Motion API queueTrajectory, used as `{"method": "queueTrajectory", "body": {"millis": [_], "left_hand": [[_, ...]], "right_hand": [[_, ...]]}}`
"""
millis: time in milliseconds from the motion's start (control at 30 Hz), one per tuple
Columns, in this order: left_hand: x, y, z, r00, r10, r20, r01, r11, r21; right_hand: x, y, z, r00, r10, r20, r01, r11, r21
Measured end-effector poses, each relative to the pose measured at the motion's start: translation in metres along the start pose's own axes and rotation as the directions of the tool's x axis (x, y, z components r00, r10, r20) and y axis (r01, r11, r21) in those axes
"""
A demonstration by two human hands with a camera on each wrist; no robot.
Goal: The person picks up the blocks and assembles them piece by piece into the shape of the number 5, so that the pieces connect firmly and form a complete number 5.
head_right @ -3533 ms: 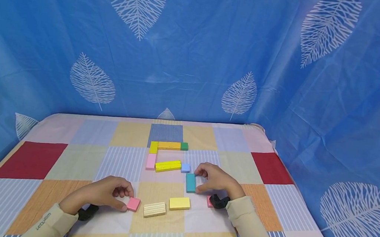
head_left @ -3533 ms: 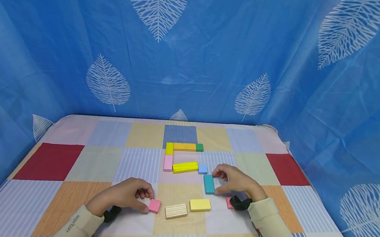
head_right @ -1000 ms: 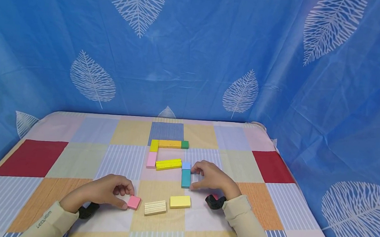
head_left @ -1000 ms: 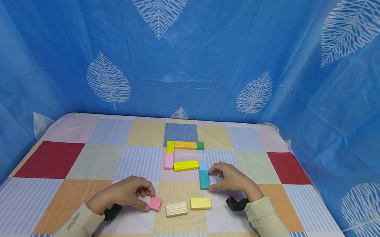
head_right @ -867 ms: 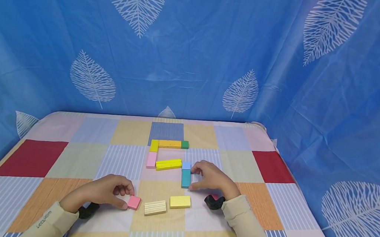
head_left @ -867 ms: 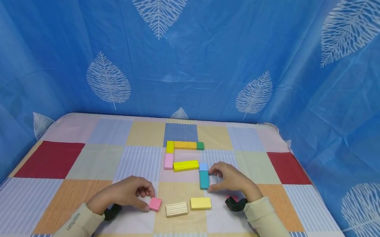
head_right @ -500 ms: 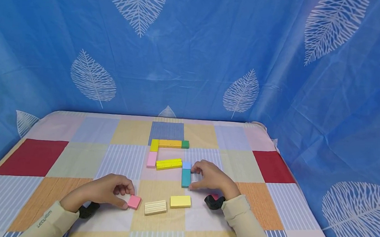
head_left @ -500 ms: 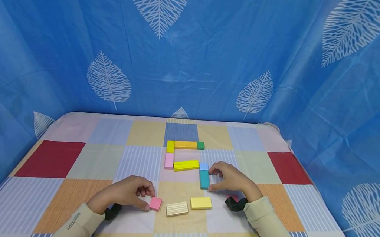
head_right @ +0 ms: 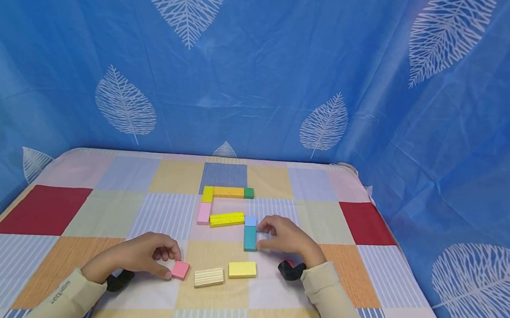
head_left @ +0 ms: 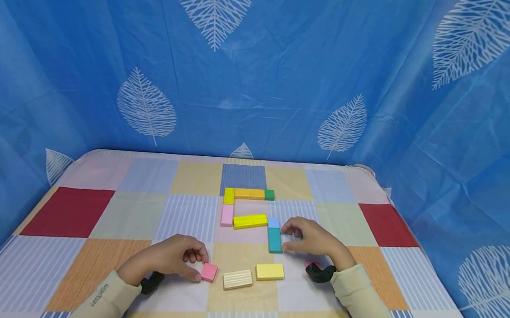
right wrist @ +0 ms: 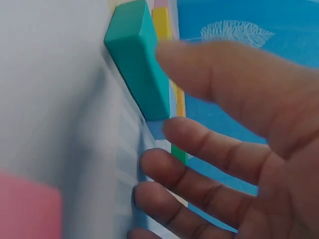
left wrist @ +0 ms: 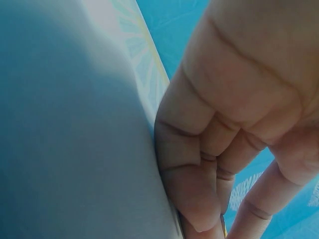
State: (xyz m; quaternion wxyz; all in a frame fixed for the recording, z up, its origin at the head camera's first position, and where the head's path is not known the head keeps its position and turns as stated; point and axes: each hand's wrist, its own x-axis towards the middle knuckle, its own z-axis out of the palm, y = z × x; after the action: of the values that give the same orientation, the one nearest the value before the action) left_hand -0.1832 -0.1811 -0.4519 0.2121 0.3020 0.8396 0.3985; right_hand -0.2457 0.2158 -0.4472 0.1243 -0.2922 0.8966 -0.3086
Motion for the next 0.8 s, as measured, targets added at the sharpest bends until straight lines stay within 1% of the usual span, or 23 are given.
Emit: {"method": "queueTrajectory", "body": {"millis": [133, 333, 467, 567, 700, 800], "left_hand": [[0.0, 0.0, -0.001, 1.0, 0.01, 0.002, -0.01, 1.0, 0.005], [0.0, 0.002, -0.001, 1.0, 0.007, 0.002, -0.007, 1.0, 0.001], [0.001, 0.001, -0.001, 1.0, 0.0, 0.002, 0.0, 1.0, -0.005], [0.0, 0.002, -0.001, 1.0, -0.001, 0.002, 0.001, 1.0, -0.007], [0.0, 0.002, -0.001, 1.0, 0.004, 0.002, -0.004, 1.0, -0.006], [0.0, 0.002, -0.002, 1.0, 0.006, 0.003, -0.006, 1.0, -0.005]], "right_hand": [[0.001, 0.0, 0.001, 0.998, -0.047, -0.042, 0.048, 0.998, 0.04], [0.001, -0.004, 0.009, 0.99, -0.091, -0.111, 0.107, 0.983, 0.149], [0.001, -0.008, 0.015, 0.979, -0.144, -0.146, 0.169, 0.97, 0.173], [0.001, -0.011, 0.019, 0.964, -0.206, -0.17, 0.235, 0.957, 0.17], [0.001, -0.015, 0.021, 0.943, -0.285, -0.172, 0.314, 0.934, 0.174], [0.001, -0.017, 0.02, 0.938, -0.321, -0.134, 0.342, 0.922, 0.181]]}}
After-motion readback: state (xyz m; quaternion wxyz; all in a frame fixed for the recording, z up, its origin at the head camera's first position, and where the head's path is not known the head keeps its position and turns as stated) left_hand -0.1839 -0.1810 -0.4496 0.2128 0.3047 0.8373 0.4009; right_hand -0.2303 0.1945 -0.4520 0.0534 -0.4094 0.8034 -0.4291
